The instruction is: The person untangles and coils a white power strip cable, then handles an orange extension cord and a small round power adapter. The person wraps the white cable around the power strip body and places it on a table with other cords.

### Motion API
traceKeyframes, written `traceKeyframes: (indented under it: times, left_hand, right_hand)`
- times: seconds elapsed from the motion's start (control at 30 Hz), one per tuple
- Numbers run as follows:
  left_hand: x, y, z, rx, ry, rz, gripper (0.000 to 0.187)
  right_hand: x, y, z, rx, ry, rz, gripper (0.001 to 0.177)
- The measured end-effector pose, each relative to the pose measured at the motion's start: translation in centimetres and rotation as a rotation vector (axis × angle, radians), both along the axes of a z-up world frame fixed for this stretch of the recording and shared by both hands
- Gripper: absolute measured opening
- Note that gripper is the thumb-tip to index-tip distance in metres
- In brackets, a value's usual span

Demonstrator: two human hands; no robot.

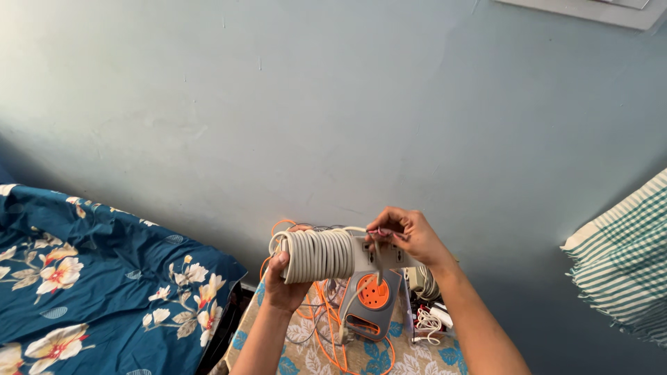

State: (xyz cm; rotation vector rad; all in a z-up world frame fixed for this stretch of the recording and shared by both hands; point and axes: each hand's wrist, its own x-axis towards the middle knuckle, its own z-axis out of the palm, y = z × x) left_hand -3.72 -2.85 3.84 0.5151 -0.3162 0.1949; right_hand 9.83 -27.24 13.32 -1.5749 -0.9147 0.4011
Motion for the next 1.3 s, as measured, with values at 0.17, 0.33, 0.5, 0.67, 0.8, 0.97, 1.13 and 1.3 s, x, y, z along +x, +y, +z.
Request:
traceKeyframes:
  times: [0.17,0.33,0.5,0.67,0.8,0.97,1.13,1.3]
  left_hand:
    - [0.6,1.4,-0.4,0.040,0.027,-0.009,0.075]
    - [0.9,3.5,-0.3,0.151,0.099,-0.007,0.076]
    - [2.0,5.3,-0.2,0.214,0.171,0.074,0.076]
    - [3.2,5.9,0.4,0.347,0.133,0.168,0.078]
    - [3.8,5.8,1.2,0.423,0.114,0.275,0.079]
    - [4.4,4.3,1.8,0.352,0.077,0.285,0.079]
    - [3.9,3.8,1.8,0.353,0.053,0.237,0.080]
    - [2.8,2.4,1.8,0.389,0.028,0.093,0.086]
  right_hand:
    - [-0.7,1.0,-0.4,-0.099,-0.122,-0.130,0.013]
    - [-0.9,1.6,0.2,-0.218,-0.436,-0.443,0.004]
    - [-1.0,2.6,-0.7,-0.105,-0.496,-0.356,0.005]
    - [-0.1,3.8,-3.1,-0.025,-0.066,-0.096,0.014]
    - [0.0,5.1,-5.2,0.078,0.231,-0.102,0.028]
    - [-0.9,6.9,-5.7,-0.185,0.432,-0.225,0.022]
    - [-1.1,7.0,-5.0,-0.497,0.135,-0.644,0.014]
    - [0.0,5.6,-4.3,-0.082,0.045,-0.880,0.009]
